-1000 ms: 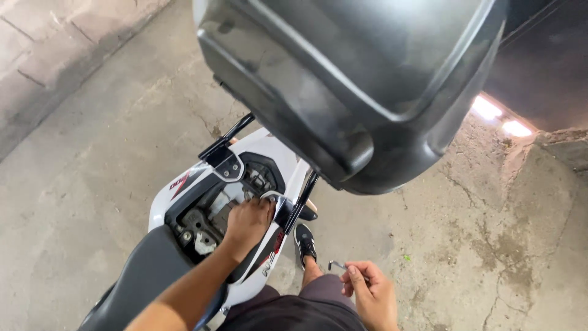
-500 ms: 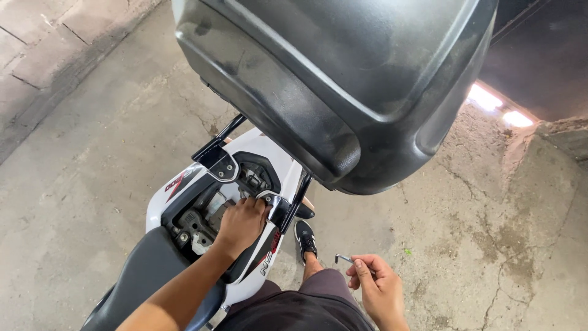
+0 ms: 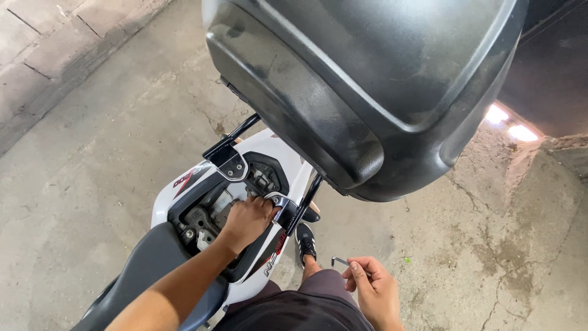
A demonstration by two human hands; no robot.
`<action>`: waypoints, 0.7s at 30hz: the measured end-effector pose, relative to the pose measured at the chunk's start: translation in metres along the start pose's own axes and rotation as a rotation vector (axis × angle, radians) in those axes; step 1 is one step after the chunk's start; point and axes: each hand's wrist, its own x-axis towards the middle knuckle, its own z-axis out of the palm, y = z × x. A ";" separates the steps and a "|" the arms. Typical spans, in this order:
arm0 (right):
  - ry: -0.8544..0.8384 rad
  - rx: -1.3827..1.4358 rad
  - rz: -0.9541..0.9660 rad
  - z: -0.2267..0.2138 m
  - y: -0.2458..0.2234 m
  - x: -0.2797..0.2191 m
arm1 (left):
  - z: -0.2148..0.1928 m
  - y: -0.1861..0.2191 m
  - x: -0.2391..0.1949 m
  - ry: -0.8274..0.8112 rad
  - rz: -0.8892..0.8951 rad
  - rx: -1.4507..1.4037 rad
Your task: Installing or removing a luggage rack on a motorcycle using hand tools
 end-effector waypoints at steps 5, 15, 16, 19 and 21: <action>0.011 0.047 -0.027 -0.001 0.008 0.001 | -0.022 0.006 0.002 -0.007 -0.086 -0.002; 0.012 0.001 -0.012 -0.001 0.010 0.001 | 0.013 -0.006 -0.003 0.099 0.101 0.024; 0.013 0.009 -0.043 -0.001 0.016 0.003 | 0.014 -0.006 -0.004 0.116 0.077 0.003; 0.016 0.010 -0.030 -0.005 0.014 0.002 | 0.005 0.004 -0.008 0.120 0.048 -0.106; 0.019 -0.001 -0.006 -0.006 0.010 0.001 | -0.011 0.010 -0.002 0.053 -0.013 -0.143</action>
